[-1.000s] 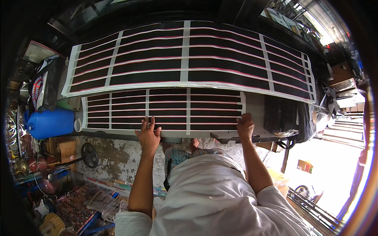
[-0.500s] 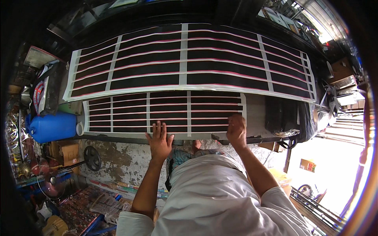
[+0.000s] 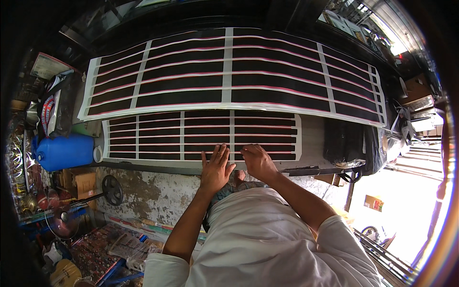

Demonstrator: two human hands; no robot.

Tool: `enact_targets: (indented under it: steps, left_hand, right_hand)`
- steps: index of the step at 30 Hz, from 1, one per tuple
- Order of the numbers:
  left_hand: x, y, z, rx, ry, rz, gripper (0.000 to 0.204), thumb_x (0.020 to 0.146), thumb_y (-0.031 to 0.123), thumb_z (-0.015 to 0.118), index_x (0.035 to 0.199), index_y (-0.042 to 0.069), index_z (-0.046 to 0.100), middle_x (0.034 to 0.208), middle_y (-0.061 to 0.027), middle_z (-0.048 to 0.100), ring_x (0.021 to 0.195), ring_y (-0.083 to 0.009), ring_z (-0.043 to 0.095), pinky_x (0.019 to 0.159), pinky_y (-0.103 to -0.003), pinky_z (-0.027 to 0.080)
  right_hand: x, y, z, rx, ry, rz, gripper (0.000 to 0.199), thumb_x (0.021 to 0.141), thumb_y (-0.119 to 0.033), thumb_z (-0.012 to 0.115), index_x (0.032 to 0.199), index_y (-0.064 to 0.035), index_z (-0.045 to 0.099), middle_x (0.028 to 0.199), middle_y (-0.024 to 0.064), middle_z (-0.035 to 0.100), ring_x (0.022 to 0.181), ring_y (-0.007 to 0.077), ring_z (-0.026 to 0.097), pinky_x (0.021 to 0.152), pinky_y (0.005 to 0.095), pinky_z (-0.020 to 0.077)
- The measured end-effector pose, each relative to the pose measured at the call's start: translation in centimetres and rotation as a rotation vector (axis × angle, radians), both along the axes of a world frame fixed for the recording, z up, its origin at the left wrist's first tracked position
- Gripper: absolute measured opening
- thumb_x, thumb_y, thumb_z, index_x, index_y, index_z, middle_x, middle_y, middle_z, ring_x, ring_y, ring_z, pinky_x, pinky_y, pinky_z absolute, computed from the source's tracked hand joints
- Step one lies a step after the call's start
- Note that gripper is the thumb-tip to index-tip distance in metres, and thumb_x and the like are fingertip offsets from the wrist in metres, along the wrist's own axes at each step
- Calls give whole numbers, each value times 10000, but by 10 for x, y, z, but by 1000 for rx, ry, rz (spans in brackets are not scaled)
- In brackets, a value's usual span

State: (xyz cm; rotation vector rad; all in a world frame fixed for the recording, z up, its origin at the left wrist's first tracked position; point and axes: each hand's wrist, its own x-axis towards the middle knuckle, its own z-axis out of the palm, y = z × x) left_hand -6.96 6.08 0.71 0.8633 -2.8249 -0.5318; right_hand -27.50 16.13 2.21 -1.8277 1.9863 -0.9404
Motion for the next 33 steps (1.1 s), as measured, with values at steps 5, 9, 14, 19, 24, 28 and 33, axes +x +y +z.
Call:
enact_targets:
  steps: [5, 9, 14, 19, 24, 28, 33]
  left_hand:
    - [-3, -12, 0, 91, 56, 4, 506, 1088, 338, 597, 1484, 24, 583, 1619, -147, 508, 1513, -329, 473, 1210, -651, 361]
    - [-1, -22, -2, 97, 325, 150, 335, 1018, 118, 692, 1332, 4, 667, 1442, -176, 611, 1343, -371, 598, 1076, -493, 538]
    - [-16, -24, -7, -31, 347, 192, 251, 949, 106, 771, 1185, 31, 729, 1224, -110, 668, 1119, -348, 648, 932, -471, 555]
    - [-22, -24, -9, -30, 302, 217, 259, 919, 124, 787, 1162, 57, 729, 1182, -82, 657, 1100, -322, 639, 889, -480, 523]
    - [-24, -26, -7, -22, 320, 228, 266, 908, 122, 790, 1160, 62, 730, 1167, -83, 654, 1089, -324, 638, 879, -485, 521]
    - [-25, -27, -8, -42, 328, 237, 263, 897, 119, 797, 1147, 68, 732, 1151, -83, 655, 1071, -330, 638, 865, -494, 517]
    - [-24, -27, -11, -32, 337, 233, 237, 878, 102, 804, 1105, 79, 744, 1133, -76, 660, 1050, -337, 634, 850, -500, 512]
  right_hand:
    - [7, -11, -8, 66, 10, 58, 294, 815, -5, 702, 1107, 22, 726, 1182, 150, 654, 1128, 338, 645, 1025, 418, 554]
    - [10, -14, -12, 11, -15, 38, 237, 878, 13, 702, 1112, 42, 727, 1152, 180, 671, 1089, 355, 659, 980, 429, 576]
    - [8, -18, -9, 68, 11, 35, 189, 901, 21, 682, 1085, 45, 718, 1156, 194, 665, 1082, 367, 658, 959, 434, 579]
    - [6, -17, -4, 34, 25, 17, 188, 907, 16, 685, 1089, 53, 715, 1159, 199, 661, 1068, 370, 657, 943, 439, 581]
    - [5, -18, -5, 37, 29, 2, 194, 908, 16, 690, 1096, 56, 719, 1160, 190, 655, 1054, 360, 656, 940, 435, 581]
    - [7, -20, -8, 42, 38, -11, 200, 896, 17, 700, 1093, 42, 726, 1142, 175, 651, 1041, 352, 653, 945, 438, 577]
    - [10, -30, -9, 63, -16, -20, 190, 866, 12, 734, 1054, 16, 710, 1093, 155, 618, 1063, 344, 631, 959, 443, 560]
